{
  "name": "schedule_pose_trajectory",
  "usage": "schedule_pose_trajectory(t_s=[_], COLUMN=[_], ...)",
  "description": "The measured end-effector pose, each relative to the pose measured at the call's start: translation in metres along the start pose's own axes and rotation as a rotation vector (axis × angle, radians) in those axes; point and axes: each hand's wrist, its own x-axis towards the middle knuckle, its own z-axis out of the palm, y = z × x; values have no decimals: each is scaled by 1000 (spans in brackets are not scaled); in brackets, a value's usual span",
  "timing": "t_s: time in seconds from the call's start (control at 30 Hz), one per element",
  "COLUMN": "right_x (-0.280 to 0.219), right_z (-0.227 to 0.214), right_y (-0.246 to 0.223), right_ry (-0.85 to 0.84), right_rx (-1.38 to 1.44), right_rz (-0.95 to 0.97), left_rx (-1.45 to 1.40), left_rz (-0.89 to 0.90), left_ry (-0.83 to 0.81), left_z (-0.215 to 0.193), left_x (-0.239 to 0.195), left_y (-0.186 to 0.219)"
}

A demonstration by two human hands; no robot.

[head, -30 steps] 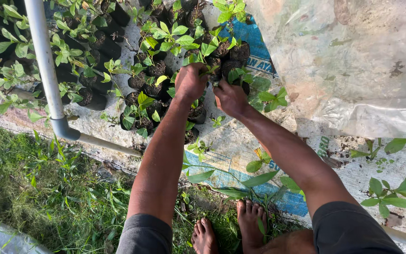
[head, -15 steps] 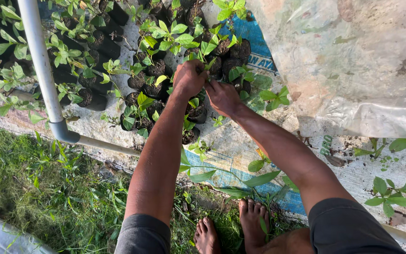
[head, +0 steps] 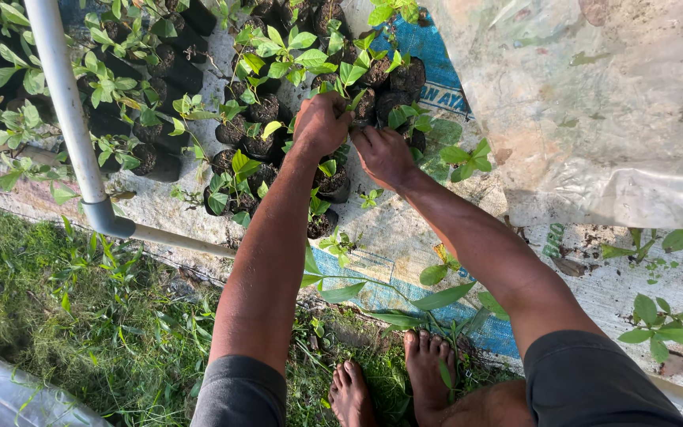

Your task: The person walks through a greenhouse, lifts a plastic sheet, and uproots small seedlings from the soil. They gather the seedlings by hand and place them into a designated area on a raised bed.

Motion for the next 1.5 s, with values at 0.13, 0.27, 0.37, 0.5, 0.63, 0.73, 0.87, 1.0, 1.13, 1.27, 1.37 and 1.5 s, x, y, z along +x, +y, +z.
schedule_pose_trajectory(t_s=[0.13, 0.27, 0.37, 0.5, 0.63, 0.73, 0.87, 1.0, 1.13, 1.27, 1.37, 1.5], right_x=[6, 9, 9, 3, -1, 5, 16, 19, 18, 15, -3, -23], right_z=[-4, -3, -2, -2, -4, -16, -63, -128, -146, -118, -99, -76], right_y=[-4, -5, -4, -3, -6, -14, -49, -99, -99, -38, -10, 5], right_ry=[1, 12, 28, -14, -141, -232, -434, -1404, -1713, -1295, -960, -642], right_rx=[43, 38, 47, 7, -63, 25, 450, 994, 993, 232, 54, -1], right_rz=[61, 76, 76, 8, -19, 33, 167, 67, 272, 599, 832, 937], left_rx=[-2, -161, -133, -42, -47, -54, -112, -303, -379, -637, -816, -1021], left_rz=[25, -59, -57, -9, 3, 18, -49, -178, -293, -376, -450, -584], left_ry=[-8, -76, -70, -20, -48, -71, -55, -26, -48, -40, -25, 132], left_z=[4, 9, 7, 7, 5, 2, -3, -6, 1, 14, 30, 52], left_x=[6, 11, 11, 9, 6, 6, 10, 17, 12, 9, 8, 3], left_y=[-6, -12, -15, -12, -4, 0, -4, -11, -20, -20, -19, -11])
